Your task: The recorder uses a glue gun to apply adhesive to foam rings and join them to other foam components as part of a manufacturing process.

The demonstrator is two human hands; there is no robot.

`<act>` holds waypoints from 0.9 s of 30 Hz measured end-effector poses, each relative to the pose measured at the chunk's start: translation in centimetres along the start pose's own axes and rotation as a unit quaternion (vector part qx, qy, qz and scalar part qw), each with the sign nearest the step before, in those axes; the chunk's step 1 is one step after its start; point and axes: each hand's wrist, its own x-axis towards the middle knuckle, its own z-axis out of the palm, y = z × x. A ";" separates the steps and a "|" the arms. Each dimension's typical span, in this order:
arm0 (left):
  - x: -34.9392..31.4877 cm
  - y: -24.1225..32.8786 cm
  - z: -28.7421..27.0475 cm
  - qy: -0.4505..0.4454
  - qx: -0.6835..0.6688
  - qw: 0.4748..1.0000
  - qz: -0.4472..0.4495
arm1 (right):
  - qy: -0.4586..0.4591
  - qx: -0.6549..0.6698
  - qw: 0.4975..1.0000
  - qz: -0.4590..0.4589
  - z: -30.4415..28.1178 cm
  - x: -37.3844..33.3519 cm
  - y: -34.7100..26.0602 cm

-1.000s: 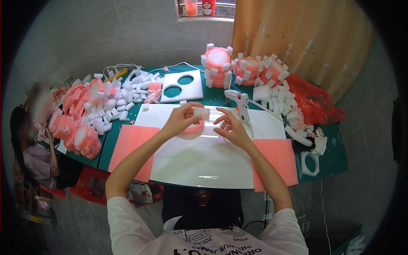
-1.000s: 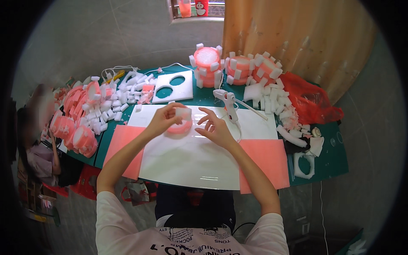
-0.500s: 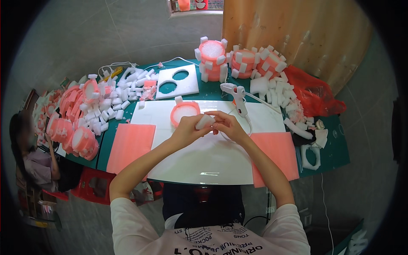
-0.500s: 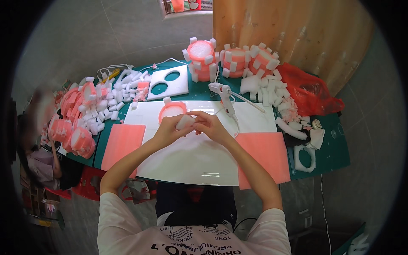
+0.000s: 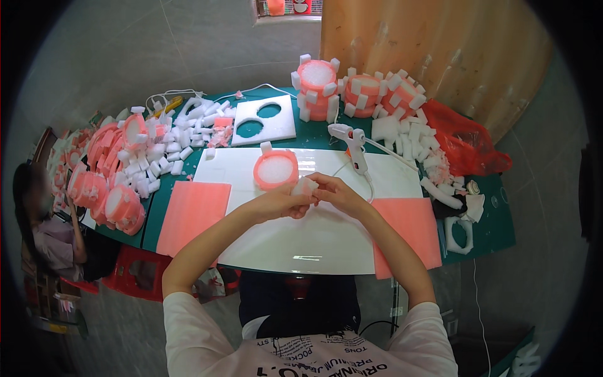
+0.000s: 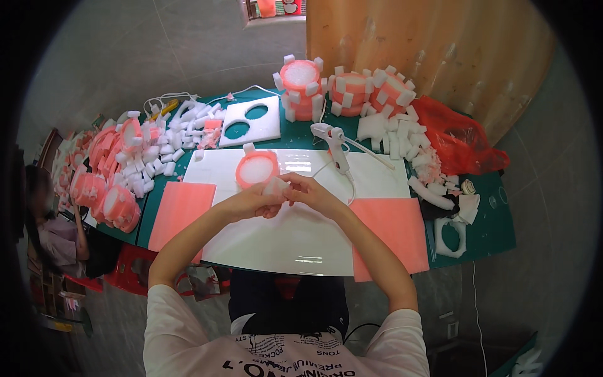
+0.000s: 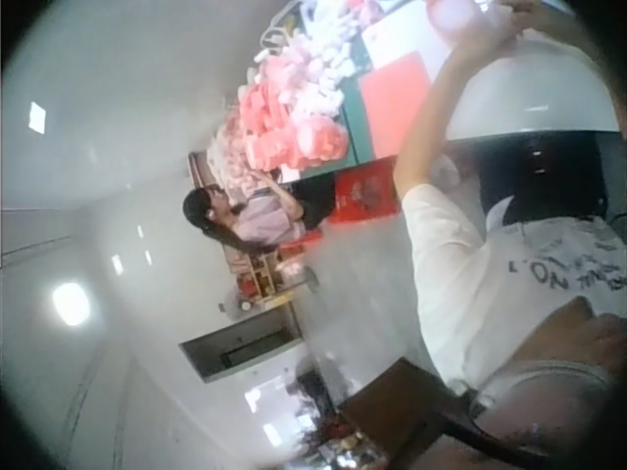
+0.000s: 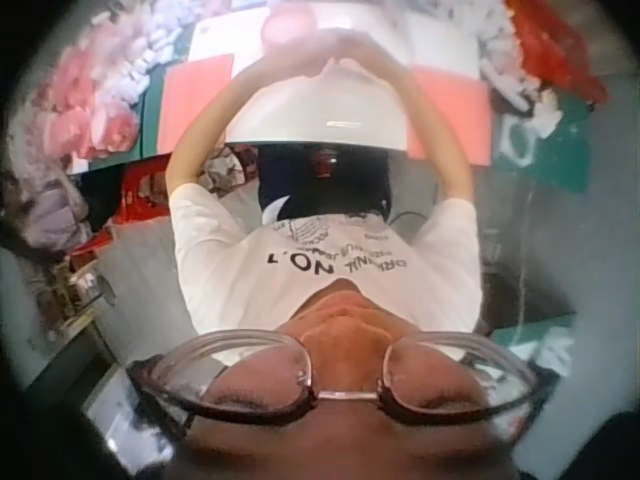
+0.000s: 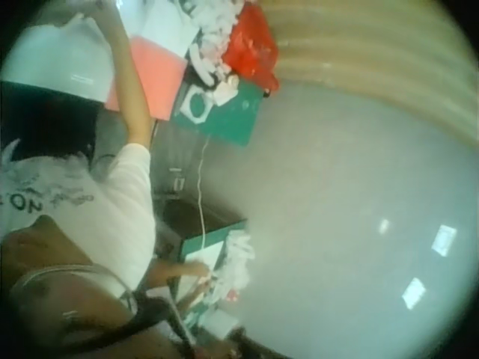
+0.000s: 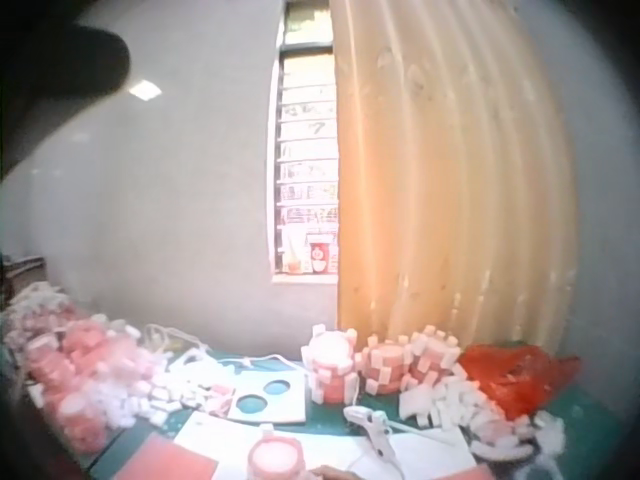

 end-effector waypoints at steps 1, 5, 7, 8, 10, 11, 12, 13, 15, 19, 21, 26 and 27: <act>0.0 -0.3 0.2 -0.003 -0.014 1.000 -0.016 | 0.001 -0.024 0.999 -0.029 0.0 0.1 0.1; -0.3 -1.1 0.5 -0.049 0.096 0.994 -0.024 | 0.009 0.052 0.997 0.056 0.6 0.0 -0.6; -1.1 0.1 0.1 -0.048 0.273 0.961 -0.003 | 0.035 0.098 0.994 0.034 0.1 0.0 -0.2; -1.0 0.4 -0.7 -0.050 0.272 0.961 -0.002 | 0.060 0.145 0.988 0.011 -0.1 0.0 0.0; -1.3 1.6 -3.2 0.060 0.290 0.952 0.074 | 0.074 0.130 0.988 0.039 -0.7 -0.2 -0.8; -1.1 1.9 -4.6 0.142 0.301 0.936 0.118 | 0.088 0.115 0.987 0.066 -0.9 -0.2 -1.0; -0.3 1.0 -7.1 0.230 0.333 0.896 0.183 | 0.086 0.115 0.987 0.065 -0.6 0.0 -1.0; 0.0 1.6 -8.0 0.283 0.317 0.882 0.206 | 0.112 0.051 0.991 0.057 -0.6 0.0 -1.0; 0.8 1.5 -10.0 0.355 0.314 0.851 0.225 | 0.138 -0.016 0.989 0.048 -0.5 0.1 -0.9; 3.3 -3.0 -14.4 0.389 0.422 0.785 0.234 | 0.165 -0.073 0.982 0.048 -0.5 0.5 0.8; 3.9 -4.2 -14.6 0.369 0.442 0.793 0.198 | 0.171 -0.100 0.980 0.034 -0.9 0.5 1.2; 4.3 -3.1 -12.1 0.326 0.358 0.867 0.116 | 0.123 -0.412 0.892 -0.137 -0.4 0.1 -0.5; 4.5 -3.2 -12.0 0.322 0.363 0.862 0.148 | 0.121 -0.412 0.893 -0.136 -0.1 0.1 -0.6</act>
